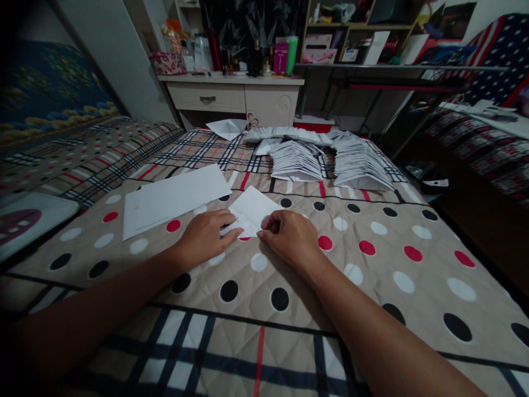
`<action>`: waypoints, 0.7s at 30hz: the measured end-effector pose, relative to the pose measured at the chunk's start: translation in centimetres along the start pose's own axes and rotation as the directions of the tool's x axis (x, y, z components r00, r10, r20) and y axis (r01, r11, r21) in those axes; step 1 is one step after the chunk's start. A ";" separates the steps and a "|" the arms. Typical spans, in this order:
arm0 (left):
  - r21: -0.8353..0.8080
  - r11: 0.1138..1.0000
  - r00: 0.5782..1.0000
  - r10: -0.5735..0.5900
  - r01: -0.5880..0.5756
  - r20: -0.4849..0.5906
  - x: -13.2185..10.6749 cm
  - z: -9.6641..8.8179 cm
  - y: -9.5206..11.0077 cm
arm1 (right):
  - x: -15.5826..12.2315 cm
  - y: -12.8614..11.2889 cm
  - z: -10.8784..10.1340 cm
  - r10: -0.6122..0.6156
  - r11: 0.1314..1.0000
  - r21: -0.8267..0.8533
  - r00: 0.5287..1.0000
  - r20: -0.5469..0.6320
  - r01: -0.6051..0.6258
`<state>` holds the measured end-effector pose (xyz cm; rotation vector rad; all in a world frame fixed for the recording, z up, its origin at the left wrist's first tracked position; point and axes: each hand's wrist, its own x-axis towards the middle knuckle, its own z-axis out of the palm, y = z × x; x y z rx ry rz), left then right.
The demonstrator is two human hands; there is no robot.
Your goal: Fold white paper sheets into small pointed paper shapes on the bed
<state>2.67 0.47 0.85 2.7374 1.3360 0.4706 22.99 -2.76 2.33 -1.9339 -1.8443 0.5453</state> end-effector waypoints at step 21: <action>0.028 0.985 0.985 -0.172 0.171 0.013 0.0 -0.5 0.0 | -0.2 -0.2 0.1 -0.001 1.000 -0.031 1.000 -0.020 0.001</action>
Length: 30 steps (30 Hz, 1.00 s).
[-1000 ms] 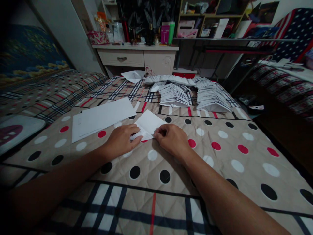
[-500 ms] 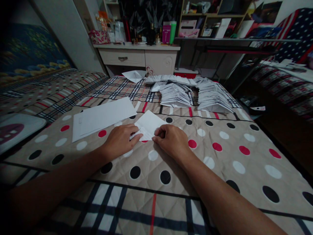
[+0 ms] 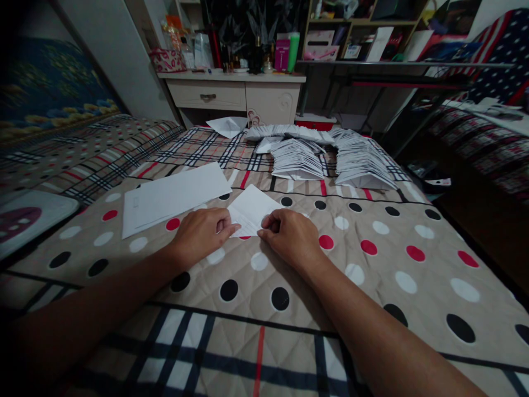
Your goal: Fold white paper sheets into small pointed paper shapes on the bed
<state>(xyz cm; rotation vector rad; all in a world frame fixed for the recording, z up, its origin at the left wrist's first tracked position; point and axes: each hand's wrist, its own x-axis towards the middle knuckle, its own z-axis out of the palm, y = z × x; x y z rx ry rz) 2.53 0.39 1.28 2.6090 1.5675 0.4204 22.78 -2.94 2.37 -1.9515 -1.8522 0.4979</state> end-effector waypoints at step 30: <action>0.246 0.812 0.806 0.571 -0.529 -0.153 -0.7 0.0 0.9 | -0.2 0.6 0.3 -0.024 0.998 0.059 0.999 -0.031 0.025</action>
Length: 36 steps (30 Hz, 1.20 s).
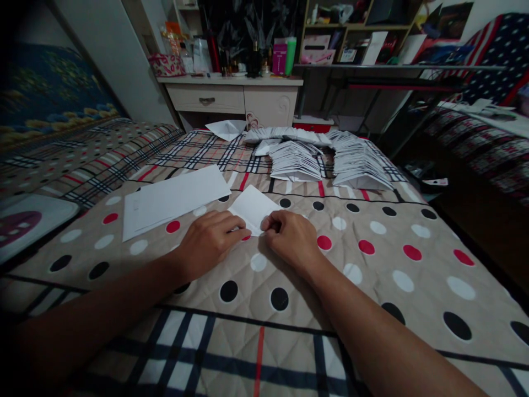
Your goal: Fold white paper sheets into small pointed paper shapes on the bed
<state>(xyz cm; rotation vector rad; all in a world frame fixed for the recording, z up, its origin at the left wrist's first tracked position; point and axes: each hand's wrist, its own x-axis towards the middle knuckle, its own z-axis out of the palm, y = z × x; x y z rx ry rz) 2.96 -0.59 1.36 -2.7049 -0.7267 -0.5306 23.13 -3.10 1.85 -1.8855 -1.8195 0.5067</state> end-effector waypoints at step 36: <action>-0.635 0.760 0.946 -0.294 0.142 -0.140 -1.1 2.3 -3.8 | -0.6 1.3 -0.5 -0.726 0.686 -0.072 0.687 -0.012 0.724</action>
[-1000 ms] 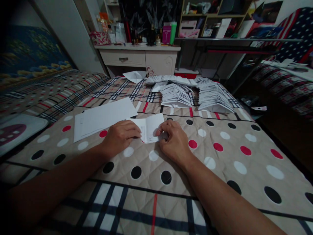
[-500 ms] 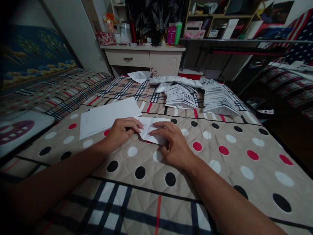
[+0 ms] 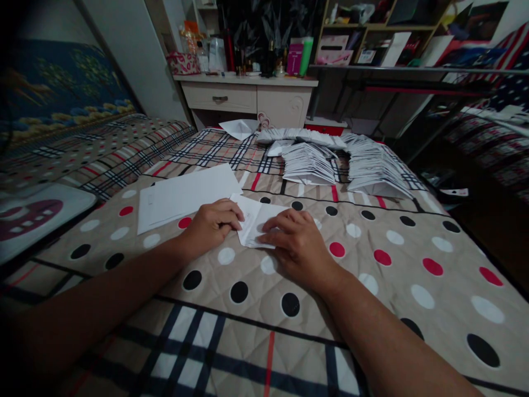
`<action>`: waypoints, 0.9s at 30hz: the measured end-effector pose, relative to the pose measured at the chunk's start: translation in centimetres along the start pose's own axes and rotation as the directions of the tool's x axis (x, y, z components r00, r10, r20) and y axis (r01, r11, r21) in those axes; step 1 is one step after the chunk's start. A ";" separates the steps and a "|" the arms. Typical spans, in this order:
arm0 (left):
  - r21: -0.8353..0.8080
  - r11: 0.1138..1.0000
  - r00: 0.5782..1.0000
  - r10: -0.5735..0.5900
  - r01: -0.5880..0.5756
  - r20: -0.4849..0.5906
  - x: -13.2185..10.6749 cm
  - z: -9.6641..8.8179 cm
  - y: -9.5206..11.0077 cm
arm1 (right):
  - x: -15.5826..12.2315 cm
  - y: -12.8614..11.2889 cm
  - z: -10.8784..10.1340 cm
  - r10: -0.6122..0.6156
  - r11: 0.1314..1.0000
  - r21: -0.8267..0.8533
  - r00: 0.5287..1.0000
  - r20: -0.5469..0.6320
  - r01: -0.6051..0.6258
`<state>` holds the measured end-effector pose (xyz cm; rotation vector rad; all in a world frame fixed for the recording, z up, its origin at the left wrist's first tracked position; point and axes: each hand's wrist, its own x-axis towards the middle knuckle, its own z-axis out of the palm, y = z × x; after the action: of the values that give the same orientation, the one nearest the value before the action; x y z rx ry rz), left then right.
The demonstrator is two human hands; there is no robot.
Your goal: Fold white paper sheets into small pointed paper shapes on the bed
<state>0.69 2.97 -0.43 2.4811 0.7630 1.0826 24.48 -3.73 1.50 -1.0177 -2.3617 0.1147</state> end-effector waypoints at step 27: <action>-0.077 0.967 0.960 -0.227 0.242 0.163 -0.9 0.0 2.0 | 1.6 0.3 1.6 0.524 0.724 0.505 0.851 0.042 -0.470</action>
<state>0.91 0.84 0.02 2.2912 0.9089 0.8148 22.92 -2.20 0.83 -1.3161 -1.7501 0.8169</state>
